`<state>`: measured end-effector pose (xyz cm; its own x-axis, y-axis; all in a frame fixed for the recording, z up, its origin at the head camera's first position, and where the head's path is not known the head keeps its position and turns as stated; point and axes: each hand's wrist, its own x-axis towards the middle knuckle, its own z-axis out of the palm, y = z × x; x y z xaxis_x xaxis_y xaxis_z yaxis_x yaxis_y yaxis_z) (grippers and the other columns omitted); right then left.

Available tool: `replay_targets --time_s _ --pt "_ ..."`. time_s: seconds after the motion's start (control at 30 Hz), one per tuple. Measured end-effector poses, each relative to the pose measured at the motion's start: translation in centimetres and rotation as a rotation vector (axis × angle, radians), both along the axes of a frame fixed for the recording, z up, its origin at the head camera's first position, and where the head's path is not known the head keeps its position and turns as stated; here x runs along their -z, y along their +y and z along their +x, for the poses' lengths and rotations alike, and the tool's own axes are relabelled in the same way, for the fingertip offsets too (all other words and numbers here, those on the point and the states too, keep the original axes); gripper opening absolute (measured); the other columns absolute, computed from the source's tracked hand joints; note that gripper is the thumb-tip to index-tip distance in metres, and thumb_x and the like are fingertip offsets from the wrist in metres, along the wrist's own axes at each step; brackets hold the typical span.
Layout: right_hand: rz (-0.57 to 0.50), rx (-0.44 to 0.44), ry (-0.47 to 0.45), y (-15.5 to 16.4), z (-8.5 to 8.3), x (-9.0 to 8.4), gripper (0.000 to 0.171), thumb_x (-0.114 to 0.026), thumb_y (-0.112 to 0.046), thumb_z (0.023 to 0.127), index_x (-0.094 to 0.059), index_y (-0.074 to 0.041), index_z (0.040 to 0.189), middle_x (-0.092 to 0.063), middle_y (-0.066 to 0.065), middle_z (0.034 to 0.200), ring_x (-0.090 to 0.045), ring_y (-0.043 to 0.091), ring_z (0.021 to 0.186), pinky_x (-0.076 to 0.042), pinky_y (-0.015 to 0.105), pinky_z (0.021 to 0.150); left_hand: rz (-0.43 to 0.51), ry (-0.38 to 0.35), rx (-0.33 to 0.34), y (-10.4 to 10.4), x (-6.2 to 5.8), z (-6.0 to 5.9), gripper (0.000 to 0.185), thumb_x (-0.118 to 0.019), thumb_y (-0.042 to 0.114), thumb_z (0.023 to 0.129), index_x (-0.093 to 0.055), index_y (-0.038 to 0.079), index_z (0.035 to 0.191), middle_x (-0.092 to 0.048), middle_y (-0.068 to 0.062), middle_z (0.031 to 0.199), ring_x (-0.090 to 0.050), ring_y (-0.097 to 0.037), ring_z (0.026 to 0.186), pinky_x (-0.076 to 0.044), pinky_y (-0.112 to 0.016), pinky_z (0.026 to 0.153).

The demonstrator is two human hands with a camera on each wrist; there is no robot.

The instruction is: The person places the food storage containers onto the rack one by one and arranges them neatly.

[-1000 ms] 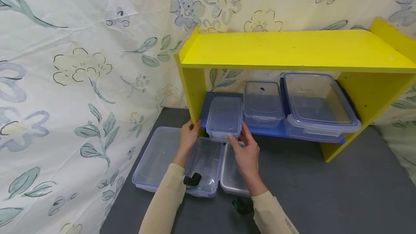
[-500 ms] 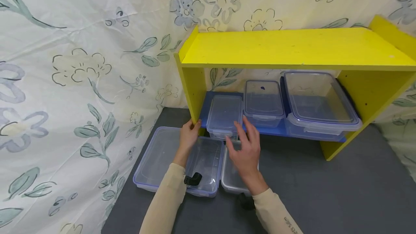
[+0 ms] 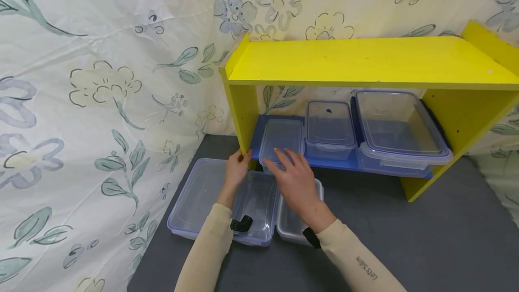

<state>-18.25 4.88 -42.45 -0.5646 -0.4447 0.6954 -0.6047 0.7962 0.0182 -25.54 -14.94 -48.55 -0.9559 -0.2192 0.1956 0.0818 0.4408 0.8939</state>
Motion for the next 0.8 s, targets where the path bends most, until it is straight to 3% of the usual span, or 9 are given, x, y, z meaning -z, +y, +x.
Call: replay_targets --time_s 0.27,0.53,0.8 --pt "-0.018 0.031 -0.033 -0.3 -1.2 -0.3 0.039 -0.075 -0.006 0.082 -0.07 -0.023 0.117 -0.067 0.011 0.123 -0.06 0.034 0.117 -0.05 0.05 0.095 -0.004 0.019 -0.009 0.1 -0.1 0.2 0.024 -0.059 0.032 0.097 -0.068 0.009 0.096 -0.063 -0.015 0.077 -0.054 -0.021 0.069 -0.042 -0.029 0.062" --pt "-0.038 0.021 -0.009 -0.2 -2.3 -0.1 0.039 -0.078 -0.01 0.081 -0.069 -0.02 0.117 -0.065 0.014 0.125 -0.058 0.037 0.118 -0.048 0.052 0.097 -0.002 0.014 -0.011 0.1 0.1 0.2 0.026 -0.059 0.033 0.097 -0.067 0.009 0.092 -0.065 -0.02 0.078 -0.054 -0.021 0.067 -0.042 -0.029 0.06" --pt "0.006 0.028 -0.028 -0.1 -3.2 -0.1 0.044 -0.077 -0.012 0.081 -0.066 -0.02 0.123 -0.063 0.014 0.129 -0.057 0.036 0.121 -0.047 0.052 0.099 0.021 0.013 -0.011 0.0 0.1 0.2 0.024 -0.059 0.032 0.096 -0.067 0.01 0.092 -0.065 -0.012 0.078 -0.055 -0.021 0.069 -0.043 -0.029 0.062"
